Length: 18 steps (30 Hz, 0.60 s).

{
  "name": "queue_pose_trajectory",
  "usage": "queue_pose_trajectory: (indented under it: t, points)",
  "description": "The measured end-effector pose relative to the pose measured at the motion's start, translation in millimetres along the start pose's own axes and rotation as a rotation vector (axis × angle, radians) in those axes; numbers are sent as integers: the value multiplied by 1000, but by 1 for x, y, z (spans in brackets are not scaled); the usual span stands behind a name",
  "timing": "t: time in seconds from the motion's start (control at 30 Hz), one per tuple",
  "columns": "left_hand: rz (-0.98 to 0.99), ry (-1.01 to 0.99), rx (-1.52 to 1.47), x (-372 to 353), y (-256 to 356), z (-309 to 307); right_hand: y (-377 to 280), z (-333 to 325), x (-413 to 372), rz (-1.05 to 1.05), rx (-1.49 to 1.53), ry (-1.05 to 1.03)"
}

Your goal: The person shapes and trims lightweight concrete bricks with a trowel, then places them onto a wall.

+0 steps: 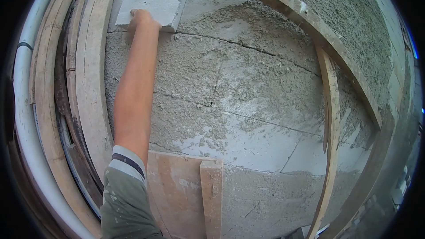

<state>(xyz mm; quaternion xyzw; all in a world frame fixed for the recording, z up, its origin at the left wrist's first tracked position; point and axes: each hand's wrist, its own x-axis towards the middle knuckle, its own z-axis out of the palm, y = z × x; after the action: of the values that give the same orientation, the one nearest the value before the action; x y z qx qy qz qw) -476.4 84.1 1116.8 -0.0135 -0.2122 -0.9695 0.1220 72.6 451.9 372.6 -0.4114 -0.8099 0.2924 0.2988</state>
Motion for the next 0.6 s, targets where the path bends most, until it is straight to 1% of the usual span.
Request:
queue_pose_trajectory:
  t: [0.13, 0.23, 0.3, 0.33, 0.4, 0.43, 0.5, 0.6]
  points:
    - [-48, -29, -114, -9, 5, -9, 1, -8, -1, -3, -20, -3]
    - [-15, -28, -94, 0, 7, -4, 1, -12, -5, -5, -33, -16]
    - [-1, 67, 42, -4, 7, 1, 0, -12, -6, -12, -37, -31]
    - [5, 68, 42, -1, 6, 2, -1, -12, -6, -17, -37, -35]
    - [45, 75, -135, 5, -2, 9, -2, -7, -5, -25, -27, -32]
    - [48, 63, -139, -4, 3, 8, -3, -3, -4, -28, -18, -25]
    - [-3, -44, -363, -29, 11, -8, -3, 2, -8, -22, -6, -13]
    - [32, -72, -418, -24, 8, -11, 3, 11, -37, 17, 9, -16]
